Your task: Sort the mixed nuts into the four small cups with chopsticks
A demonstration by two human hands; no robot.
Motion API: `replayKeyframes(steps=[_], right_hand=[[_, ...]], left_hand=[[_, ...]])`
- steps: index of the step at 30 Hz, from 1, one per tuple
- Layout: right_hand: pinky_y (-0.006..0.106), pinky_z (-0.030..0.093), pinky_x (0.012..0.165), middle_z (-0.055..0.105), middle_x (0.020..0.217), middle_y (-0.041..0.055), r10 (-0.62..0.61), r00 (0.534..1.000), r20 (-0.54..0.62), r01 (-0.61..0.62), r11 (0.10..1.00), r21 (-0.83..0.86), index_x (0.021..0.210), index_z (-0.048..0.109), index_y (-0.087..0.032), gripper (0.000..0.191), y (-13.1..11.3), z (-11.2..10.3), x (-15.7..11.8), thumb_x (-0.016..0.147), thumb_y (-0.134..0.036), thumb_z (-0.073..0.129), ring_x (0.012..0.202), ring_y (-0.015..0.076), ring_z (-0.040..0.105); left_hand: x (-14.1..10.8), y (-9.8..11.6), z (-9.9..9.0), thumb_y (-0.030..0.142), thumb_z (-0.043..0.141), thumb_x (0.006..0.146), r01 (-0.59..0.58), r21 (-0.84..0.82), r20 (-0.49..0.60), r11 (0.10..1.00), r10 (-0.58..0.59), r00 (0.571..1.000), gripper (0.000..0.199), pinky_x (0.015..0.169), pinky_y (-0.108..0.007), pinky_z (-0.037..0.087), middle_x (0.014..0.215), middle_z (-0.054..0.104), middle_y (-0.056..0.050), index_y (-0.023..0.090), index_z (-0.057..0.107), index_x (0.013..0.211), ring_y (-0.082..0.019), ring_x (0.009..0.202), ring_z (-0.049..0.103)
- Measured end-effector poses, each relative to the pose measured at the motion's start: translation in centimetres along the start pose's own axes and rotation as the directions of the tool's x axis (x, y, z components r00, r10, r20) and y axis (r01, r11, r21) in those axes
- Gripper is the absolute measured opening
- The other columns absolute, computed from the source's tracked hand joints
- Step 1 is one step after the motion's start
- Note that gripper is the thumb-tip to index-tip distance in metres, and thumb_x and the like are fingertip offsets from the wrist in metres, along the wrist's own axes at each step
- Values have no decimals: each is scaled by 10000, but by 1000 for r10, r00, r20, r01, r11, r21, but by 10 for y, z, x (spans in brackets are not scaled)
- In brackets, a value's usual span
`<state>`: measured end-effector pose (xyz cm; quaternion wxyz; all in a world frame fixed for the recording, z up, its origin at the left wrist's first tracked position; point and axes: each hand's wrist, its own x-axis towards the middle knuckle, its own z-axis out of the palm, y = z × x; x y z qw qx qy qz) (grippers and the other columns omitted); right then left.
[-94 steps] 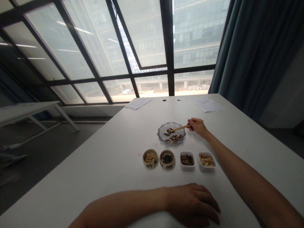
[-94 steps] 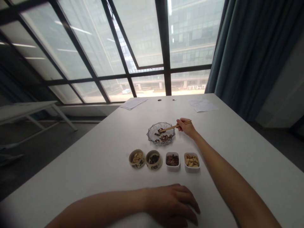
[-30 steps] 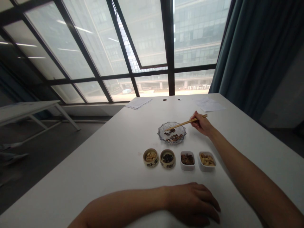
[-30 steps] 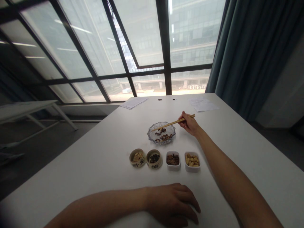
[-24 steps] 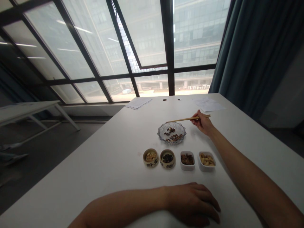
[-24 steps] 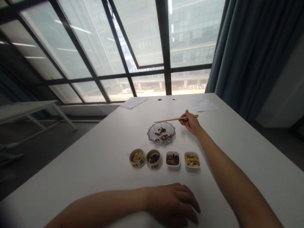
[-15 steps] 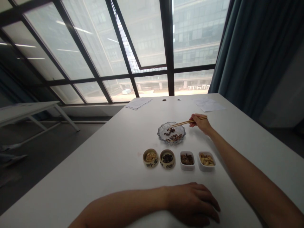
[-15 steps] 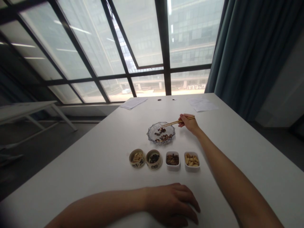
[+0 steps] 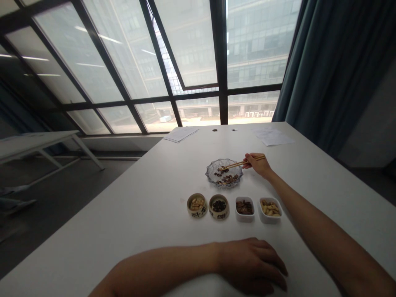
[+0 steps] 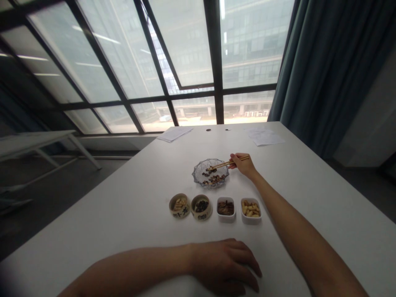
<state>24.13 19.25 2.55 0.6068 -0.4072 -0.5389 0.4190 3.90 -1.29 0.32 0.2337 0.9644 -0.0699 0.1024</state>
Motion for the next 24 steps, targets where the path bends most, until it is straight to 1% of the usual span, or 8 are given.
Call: replayKeyframes(steps=[3, 8, 11, 14, 17, 20, 24], right_hand=[[240, 604, 429, 728, 573, 110, 22, 998, -64, -21, 1000, 24, 659, 717, -134, 642, 6, 2, -1, 640, -766, 827, 463, 216, 727], [219, 600, 424, 730, 577, 111, 66, 988, -137, -53, 994, 91, 659, 702, -132, 535, 9, 0, -1, 761, -640, 837, 450, 201, 722], [193, 586, 418, 729, 573, 108, 86, 981, -173, -60, 987, 150, 657, 698, -129, 501, 3, -2, 1, 803, -588, 834, 450, 182, 718], [175, 569, 409, 714, 548, 97, 82, 981, -174, -46, 978, 202, 655, 696, -130, 512, -11, 0, 3, 798, -601, 836, 442, 168, 708], [169, 548, 389, 716, 554, 99, 46, 994, -96, -24, 976, 218, 663, 706, -128, 554, -32, 10, 0, 733, -656, 857, 429, 162, 696], [187, 543, 385, 700, 528, 95, 10, 998, 62, -21, 982, 189, 675, 718, -131, 588, -55, 27, -12, 692, -704, 851, 430, 179, 696], [215, 557, 406, 716, 548, 102, 33, 962, 272, -69, 990, 124, 691, 734, -136, 590, -79, 51, -34, 725, -720, 814, 453, 200, 713]], left_hand=[[1, 0, 0, 387, 477, 975, 8, 5, 3, 1000, -8, 1000, 403, 1235, -324, 375, 1349, 668, -91, 145, 704, 1204, -228, 1281, 600], [1, 0, 0, 390, 477, 973, -2, 4, 1, 1000, 2, 1000, 402, 1223, -332, 392, 1341, 671, -95, 145, 706, 1194, -232, 1276, 603], [0, 0, 1, 398, 481, 972, 2, 5, -1, 1000, -2, 1000, 405, 1222, -336, 394, 1344, 670, -92, 147, 701, 1201, -231, 1281, 600], [0, -1, 1, 408, 494, 965, 12, -1, 9, 1000, -12, 1000, 404, 1226, -333, 390, 1359, 666, -92, 158, 694, 1211, -227, 1300, 600], [0, -2, 1, 407, 492, 964, 34, -11, 40, 999, -33, 999, 392, 1243, -325, 371, 1390, 656, -82, 185, 686, 1223, -218, 1330, 594], [0, -2, 2, 411, 491, 964, 43, -15, 50, 999, -42, 998, 394, 1253, -316, 357, 1403, 650, -77, 190, 681, 1229, -216, 1337, 591], [0, -3, 3, 407, 506, 959, 26, -14, 32, 1000, -26, 999, 391, 1245, -324, 368, 1385, 655, -93, 176, 684, 1219, -224, 1325, 599]])
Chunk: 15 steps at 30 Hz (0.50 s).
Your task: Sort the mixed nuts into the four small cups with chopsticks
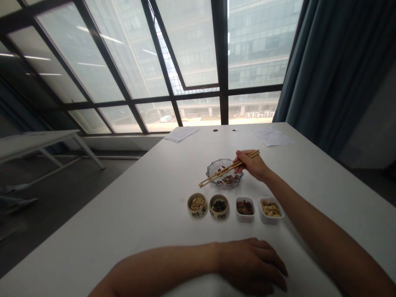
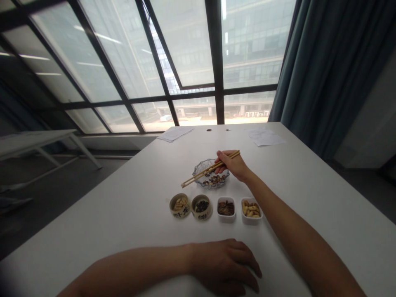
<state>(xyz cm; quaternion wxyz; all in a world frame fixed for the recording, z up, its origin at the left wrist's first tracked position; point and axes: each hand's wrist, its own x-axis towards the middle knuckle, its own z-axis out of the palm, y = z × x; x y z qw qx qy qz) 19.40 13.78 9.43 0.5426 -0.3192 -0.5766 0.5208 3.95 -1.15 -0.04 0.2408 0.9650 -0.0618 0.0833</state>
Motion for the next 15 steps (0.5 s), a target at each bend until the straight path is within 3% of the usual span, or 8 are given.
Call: replayKeyframes(steps=[3, 6, 15], right_hand=[[229, 565, 411, 729, 573, 96, 59, 993, 104, -56, 998, -24, 681, 725, -150, 584, -4, 14, -7, 707, -726, 817, 462, 207, 720], [232, 570, 417, 735, 583, 93, 98, 986, 138, -94, 995, -34, 689, 722, -157, 570, -2, 17, -9, 683, -715, 836, 478, 214, 730], [219, 565, 427, 727, 578, 111, -26, 999, 37, 26, 1000, 14, 735, 733, -121, 577, -14, -10, -1, 716, -687, 845, 482, 206, 726]], left_hand=[[1, 0, -1, 393, 511, 957, -12, 1, 2, 1000, 12, 1000, 383, 1238, -329, 378, 1378, 656, -97, 176, 683, 1221, -224, 1321, 603], [1, 1, -2, 392, 498, 963, -19, 6, -2, 1000, 19, 1000, 395, 1236, -322, 378, 1367, 659, -100, 156, 692, 1214, -225, 1304, 607], [0, 1, 0, 393, 501, 965, -16, 9, -21, 1000, 16, 1000, 393, 1237, -334, 382, 1366, 662, -93, 156, 690, 1215, -224, 1302, 600]])
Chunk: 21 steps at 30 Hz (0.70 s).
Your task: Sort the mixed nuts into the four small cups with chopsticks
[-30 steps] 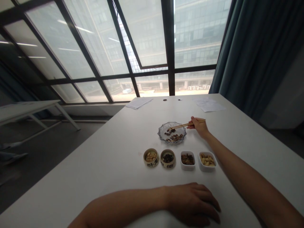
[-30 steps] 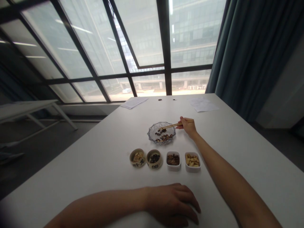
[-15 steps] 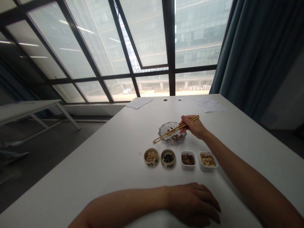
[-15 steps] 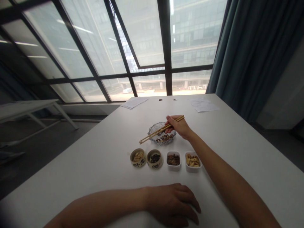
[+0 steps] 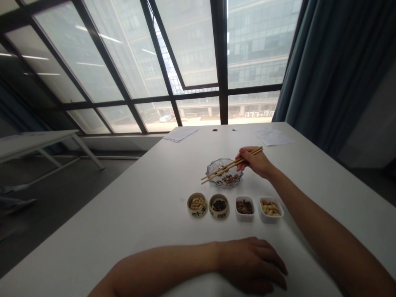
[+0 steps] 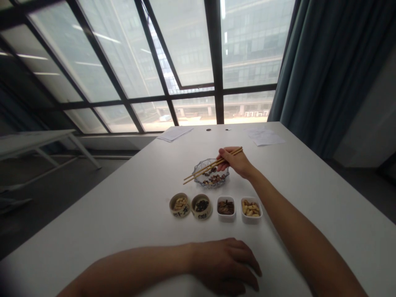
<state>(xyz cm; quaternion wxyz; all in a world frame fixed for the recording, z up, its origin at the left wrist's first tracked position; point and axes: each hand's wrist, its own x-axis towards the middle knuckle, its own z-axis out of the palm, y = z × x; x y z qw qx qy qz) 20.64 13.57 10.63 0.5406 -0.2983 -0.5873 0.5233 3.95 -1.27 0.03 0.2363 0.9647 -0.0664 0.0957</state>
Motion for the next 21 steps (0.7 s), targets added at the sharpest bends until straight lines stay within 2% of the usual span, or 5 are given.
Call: replayKeyframes(steps=[5, 8, 13, 21], right_hand=[[208, 570, 422, 716, 554, 102, -97, 975, -199, 89, 995, -46, 722, 729, -132, 586, 4, -30, 10, 694, -705, 850, 472, 197, 720], [216, 575, 406, 706, 536, 101, -113, 950, -292, 72, 986, -147, 680, 712, -142, 595, 18, -49, 15, 659, -717, 863, 461, 208, 718], [225, 574, 379, 698, 526, 99, -84, 941, -327, 17, 979, -202, 665, 701, -142, 581, 42, -67, 18, 681, -701, 860, 443, 215, 711], [207, 565, 369, 704, 531, 108, -48, 935, -352, -16, 984, -176, 637, 691, -143, 604, 60, -70, 16, 651, -721, 862, 424, 207, 706]], left_hand=[[-1, -1, 2, 391, 500, 965, 4, -6, 2, 1000, -4, 1000, 397, 1251, -317, 355, 1376, 657, -91, 158, 686, 1227, -217, 1319, 595], [-1, 0, 0, 391, 500, 968, 9, -19, 8, 1000, -9, 1000, 393, 1264, -318, 337, 1377, 659, -93, 160, 682, 1229, -218, 1332, 592], [1, 1, -2, 387, 522, 956, 24, -30, 22, 999, -23, 999, 366, 1256, -329, 355, 1374, 666, -94, 180, 684, 1210, -220, 1336, 597], [2, 1, -3, 390, 502, 965, 20, -28, 26, 999, -19, 999, 383, 1250, -328, 361, 1367, 665, -98, 167, 687, 1215, -221, 1330, 595]])
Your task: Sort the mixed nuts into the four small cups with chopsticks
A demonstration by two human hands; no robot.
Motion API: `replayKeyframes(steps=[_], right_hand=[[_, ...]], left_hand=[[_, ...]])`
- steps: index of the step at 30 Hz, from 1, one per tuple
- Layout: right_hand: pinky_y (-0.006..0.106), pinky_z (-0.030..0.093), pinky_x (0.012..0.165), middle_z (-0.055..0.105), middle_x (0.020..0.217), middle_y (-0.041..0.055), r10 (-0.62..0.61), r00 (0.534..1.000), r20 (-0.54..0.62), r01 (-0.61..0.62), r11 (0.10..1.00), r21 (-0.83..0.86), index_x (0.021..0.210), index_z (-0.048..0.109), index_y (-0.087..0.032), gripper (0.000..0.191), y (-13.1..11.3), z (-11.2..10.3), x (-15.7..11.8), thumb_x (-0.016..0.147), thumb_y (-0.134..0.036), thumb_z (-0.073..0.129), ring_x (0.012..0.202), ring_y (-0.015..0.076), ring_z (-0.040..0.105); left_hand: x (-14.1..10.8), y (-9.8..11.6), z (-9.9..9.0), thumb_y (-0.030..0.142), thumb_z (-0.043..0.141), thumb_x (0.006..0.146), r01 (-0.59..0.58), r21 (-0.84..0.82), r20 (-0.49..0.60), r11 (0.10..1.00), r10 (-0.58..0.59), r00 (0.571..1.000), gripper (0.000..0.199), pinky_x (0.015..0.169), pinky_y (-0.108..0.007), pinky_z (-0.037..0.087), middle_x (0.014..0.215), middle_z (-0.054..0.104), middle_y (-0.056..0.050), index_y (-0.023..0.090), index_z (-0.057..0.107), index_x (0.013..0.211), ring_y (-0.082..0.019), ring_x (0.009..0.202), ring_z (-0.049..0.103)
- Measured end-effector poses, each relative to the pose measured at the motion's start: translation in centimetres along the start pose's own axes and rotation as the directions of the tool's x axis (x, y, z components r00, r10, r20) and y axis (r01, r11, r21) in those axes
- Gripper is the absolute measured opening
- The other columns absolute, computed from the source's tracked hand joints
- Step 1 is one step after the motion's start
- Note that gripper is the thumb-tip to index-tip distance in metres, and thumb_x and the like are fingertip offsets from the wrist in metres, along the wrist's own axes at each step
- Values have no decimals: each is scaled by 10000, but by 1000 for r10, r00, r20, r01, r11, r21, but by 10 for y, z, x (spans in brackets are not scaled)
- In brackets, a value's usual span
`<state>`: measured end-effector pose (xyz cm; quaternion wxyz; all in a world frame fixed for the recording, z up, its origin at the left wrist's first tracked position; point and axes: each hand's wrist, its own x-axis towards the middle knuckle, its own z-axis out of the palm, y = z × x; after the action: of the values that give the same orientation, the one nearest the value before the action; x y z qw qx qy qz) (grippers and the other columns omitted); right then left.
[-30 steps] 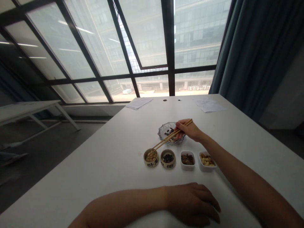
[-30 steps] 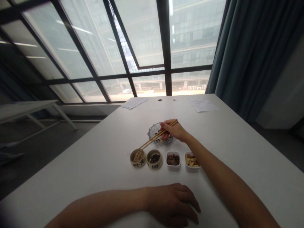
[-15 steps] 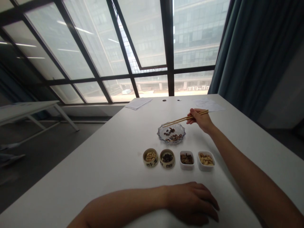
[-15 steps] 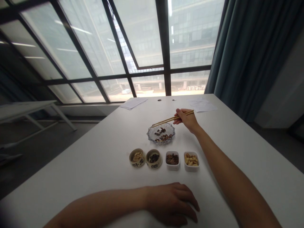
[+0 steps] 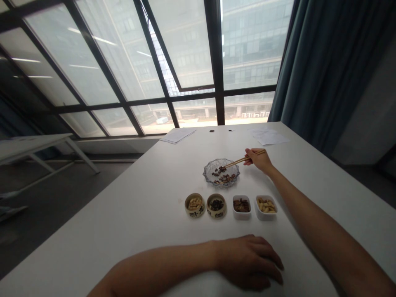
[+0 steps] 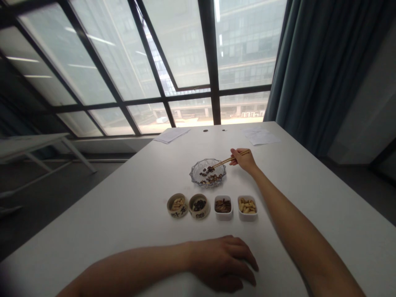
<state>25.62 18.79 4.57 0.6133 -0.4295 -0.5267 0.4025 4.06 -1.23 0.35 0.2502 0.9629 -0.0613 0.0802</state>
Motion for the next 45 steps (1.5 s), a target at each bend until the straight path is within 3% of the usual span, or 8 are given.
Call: replayKeyframes(steps=[9, 16, 20, 23, 28, 32, 39, 45], right_hand=[[208, 554, 351, 677, 483, 111, -5, 992, -128, 8, 1000, 24, 627, 654, -156, 590, 8, -6, 1, 762, -714, 794, 387, 211, 690], [148, 491, 340, 679, 499, 84, 133, 978, -160, -101, 976, 192, 628, 664, -138, 519, -5, -21, 8, 890, -574, 766, 385, 136, 660], [151, 456, 341, 650, 468, 64, 181, 983, -9, -174, 956, 235, 610, 673, -140, 527, -15, -33, 7, 902, -572, 755, 363, 105, 600], [175, 456, 354, 639, 466, 42, 174, 972, 159, -207, 954, 220, 613, 694, -145, 527, -20, -42, 2, 822, -615, 810, 361, 104, 566], [179, 393, 333, 662, 519, 44, 248, 866, 435, -313, 946, 84, 624, 728, -135, 570, -20, -51, -5, 680, -684, 869, 357, 91, 532], [165, 383, 335, 662, 529, 50, 278, 815, 509, -342, 939, 36, 644, 729, -121, 589, -15, -54, -6, 688, -693, 863, 358, 83, 534], [158, 439, 370, 676, 555, 30, 211, 876, 435, -309, 936, 168, 671, 736, -141, 515, -11, -56, -2, 700, -630, 893, 395, 77, 555], [149, 503, 410, 703, 565, 57, 110, 986, 124, -144, 940, 310, 672, 719, -144, 507, -7, -45, 8, 807, -621, 824, 436, 93, 623]], left_hand=[[1, 1, 0, 376, 507, 959, -10, 11, -7, 1000, 10, 1000, 377, 1243, -334, 370, 1356, 669, -103, 160, 690, 1207, -222, 1302, 610], [0, 1, 1, 387, 485, 970, -6, 21, -16, 1000, 7, 1000, 395, 1255, -317, 347, 1360, 666, -86, 156, 698, 1210, -220, 1303, 598], [0, 1, 0, 382, 497, 967, -14, 12, -18, 1000, 14, 1000, 386, 1249, -323, 357, 1359, 667, -91, 158, 695, 1210, -217, 1302, 600], [0, 0, 0, 381, 513, 964, -1, 8, -16, 1000, 1, 1000, 370, 1243, -331, 366, 1366, 666, -92, 172, 689, 1212, -217, 1312, 599], [0, -1, 2, 379, 503, 970, -19, 9, -11, 1000, 19, 1000, 384, 1236, -329, 373, 1362, 665, -98, 155, 694, 1216, -223, 1306, 599], [0, -2, 4, 384, 489, 972, -21, 20, -32, 1000, 21, 999, 395, 1230, -321, 376, 1350, 670, -93, 146, 704, 1202, -221, 1289, 600], [0, -1, 1, 392, 469, 984, -22, 22, -28, 1000, 23, 999, 414, 1234, -313, 369, 1355, 666, -90, 140, 712, 1205, -217, 1274, 598], [1, -1, 1, 386, 490, 967, -8, 14, -11, 1000, 8, 1000, 397, 1244, -305, 352, 1352, 668, -89, 152, 711, 1200, -223, 1292, 597]])
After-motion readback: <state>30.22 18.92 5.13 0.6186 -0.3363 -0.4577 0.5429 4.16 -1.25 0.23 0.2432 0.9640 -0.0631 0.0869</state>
